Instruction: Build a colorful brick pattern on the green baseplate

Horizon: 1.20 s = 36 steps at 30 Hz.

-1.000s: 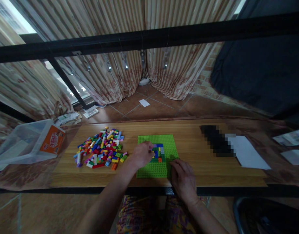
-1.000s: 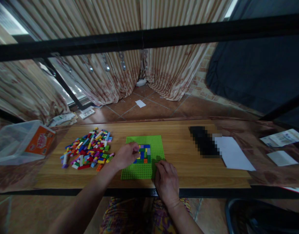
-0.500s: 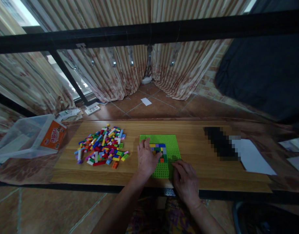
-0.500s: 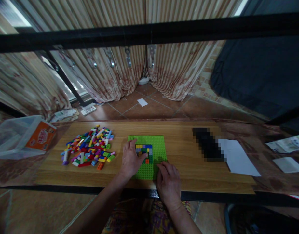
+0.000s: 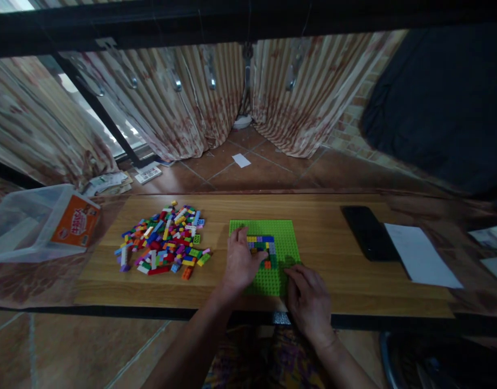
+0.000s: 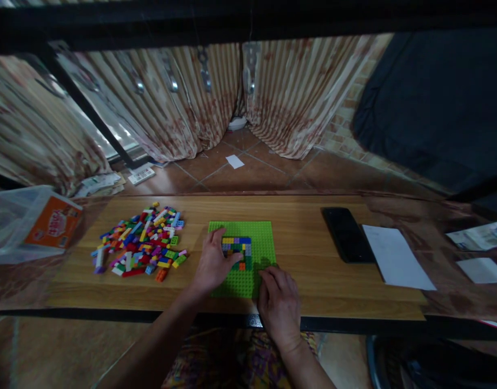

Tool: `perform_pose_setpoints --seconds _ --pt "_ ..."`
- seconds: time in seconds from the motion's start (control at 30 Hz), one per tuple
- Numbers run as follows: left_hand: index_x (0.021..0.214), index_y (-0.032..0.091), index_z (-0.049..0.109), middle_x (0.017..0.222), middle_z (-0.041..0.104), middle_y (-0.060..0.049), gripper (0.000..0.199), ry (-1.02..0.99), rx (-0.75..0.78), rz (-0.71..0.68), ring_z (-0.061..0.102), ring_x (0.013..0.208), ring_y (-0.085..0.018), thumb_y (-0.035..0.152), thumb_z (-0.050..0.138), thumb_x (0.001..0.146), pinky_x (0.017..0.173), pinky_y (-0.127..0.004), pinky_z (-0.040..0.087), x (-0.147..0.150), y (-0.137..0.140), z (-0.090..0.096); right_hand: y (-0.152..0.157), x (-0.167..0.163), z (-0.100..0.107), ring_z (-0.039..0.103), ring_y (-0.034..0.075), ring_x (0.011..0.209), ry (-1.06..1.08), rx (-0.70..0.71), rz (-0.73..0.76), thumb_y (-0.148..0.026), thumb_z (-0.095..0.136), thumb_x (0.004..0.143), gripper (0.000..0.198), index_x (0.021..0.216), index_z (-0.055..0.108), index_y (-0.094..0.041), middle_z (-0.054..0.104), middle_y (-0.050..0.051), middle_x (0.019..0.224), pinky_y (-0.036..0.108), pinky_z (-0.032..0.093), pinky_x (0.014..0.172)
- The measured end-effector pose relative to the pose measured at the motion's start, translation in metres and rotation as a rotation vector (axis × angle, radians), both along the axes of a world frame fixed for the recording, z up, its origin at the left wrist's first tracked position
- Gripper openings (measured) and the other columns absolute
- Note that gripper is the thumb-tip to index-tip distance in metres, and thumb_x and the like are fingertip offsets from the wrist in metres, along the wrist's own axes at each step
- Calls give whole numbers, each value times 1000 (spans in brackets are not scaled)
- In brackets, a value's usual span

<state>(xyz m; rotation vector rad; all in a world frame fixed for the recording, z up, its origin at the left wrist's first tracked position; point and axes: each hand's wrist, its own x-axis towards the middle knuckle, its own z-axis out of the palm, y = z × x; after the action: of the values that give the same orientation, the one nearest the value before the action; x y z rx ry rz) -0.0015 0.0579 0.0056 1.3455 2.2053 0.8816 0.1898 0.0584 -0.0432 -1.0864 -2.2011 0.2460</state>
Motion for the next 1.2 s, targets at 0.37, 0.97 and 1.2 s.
perform_pose_setpoints --seconds 0.37,0.97,1.2 --pt "126 15 46 128 50 -14 58 -8 160 -60 47 123 -28 26 70 74 105 -45 40 -11 -6 -15 0 -3 3 57 22 97 3 13 -1 -15 45 90 23 101 65 -18 63 9 103 38 48 85" --pt "115 13 55 119 54 -13 48 -52 88 71 54 114 -26 15 69 69 96 -40 48 -8 7 -3 -1 -2 5 56 22 96 0 -10 2 -16 45 91 22 101 65 -17 63 9 103 38 48 85" --pt "115 12 53 118 55 -13 51 -54 41 94 54 114 -27 12 70 67 95 -41 48 -7 10 0 -1 -1 3 56 22 96 -1 -3 -1 -14 47 90 21 101 65 -17 63 10 103 38 48 84"
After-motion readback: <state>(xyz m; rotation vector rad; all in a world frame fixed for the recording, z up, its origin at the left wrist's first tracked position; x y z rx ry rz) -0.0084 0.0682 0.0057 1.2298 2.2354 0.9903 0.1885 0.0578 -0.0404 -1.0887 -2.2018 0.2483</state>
